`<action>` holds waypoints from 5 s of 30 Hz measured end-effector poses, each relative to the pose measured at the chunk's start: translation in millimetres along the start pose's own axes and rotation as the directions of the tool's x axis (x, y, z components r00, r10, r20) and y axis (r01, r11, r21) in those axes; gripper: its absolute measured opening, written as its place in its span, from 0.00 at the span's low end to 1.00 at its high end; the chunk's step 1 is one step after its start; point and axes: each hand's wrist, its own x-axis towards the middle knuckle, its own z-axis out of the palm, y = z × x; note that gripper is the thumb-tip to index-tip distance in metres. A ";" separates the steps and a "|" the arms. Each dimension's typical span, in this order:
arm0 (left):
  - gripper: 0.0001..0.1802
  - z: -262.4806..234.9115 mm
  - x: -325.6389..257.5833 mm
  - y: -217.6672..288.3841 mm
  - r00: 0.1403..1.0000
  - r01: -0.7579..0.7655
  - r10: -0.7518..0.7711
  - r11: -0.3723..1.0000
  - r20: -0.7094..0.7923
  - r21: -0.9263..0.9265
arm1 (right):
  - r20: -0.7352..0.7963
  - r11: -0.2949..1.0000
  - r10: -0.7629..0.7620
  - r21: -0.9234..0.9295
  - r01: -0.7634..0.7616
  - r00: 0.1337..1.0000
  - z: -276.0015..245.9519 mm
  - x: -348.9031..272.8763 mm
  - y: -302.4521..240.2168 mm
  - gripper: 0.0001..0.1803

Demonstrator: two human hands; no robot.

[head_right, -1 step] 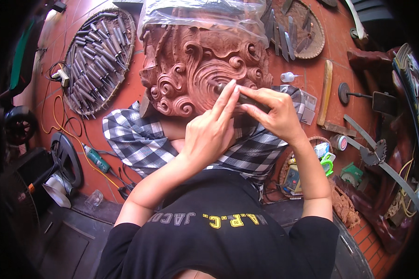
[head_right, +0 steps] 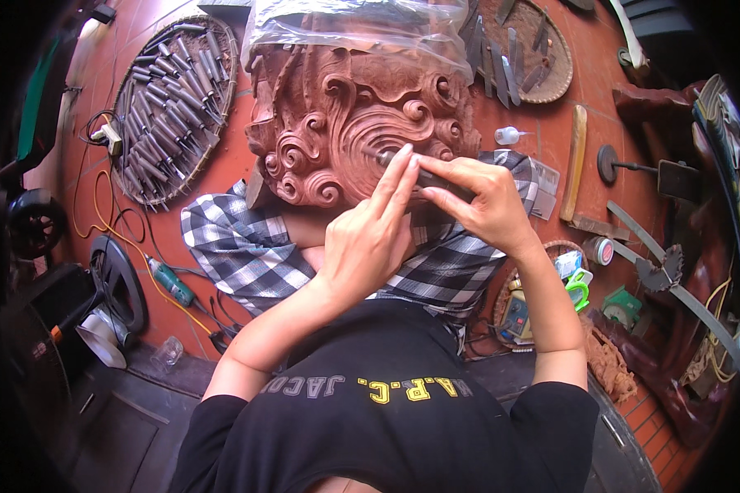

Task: The person uses a rotary carving tool to refine intricate scroll patterns on a reddish-brown wooden panel. They hold the tool with both hands, carefully guiding it along the carved curves and occasionally pausing to inspect the surface.

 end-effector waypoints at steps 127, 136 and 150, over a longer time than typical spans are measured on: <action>0.41 -21.4 19.9 -11.3 0.980 -0.127 0.129 0.992 0.154 -0.019 | -0.284 0.842 0.449 0.453 -0.294 0.847 75.0 -38.5 -57.4 0.23; 0.38 4.8 33.6 3.8 0.979 -0.130 0.144 0.986 0.144 -0.104 | -0.239 0.831 0.487 0.423 -0.362 0.840 41.8 -51.3 -34.8 0.23; 0.37 -4.7 28.7 -3.0 0.979 -0.117 0.128 0.990 0.157 -0.077 | -0.241 0.820 0.499 0.442 -0.364 0.832 59.3 -48.5 -41.9 0.24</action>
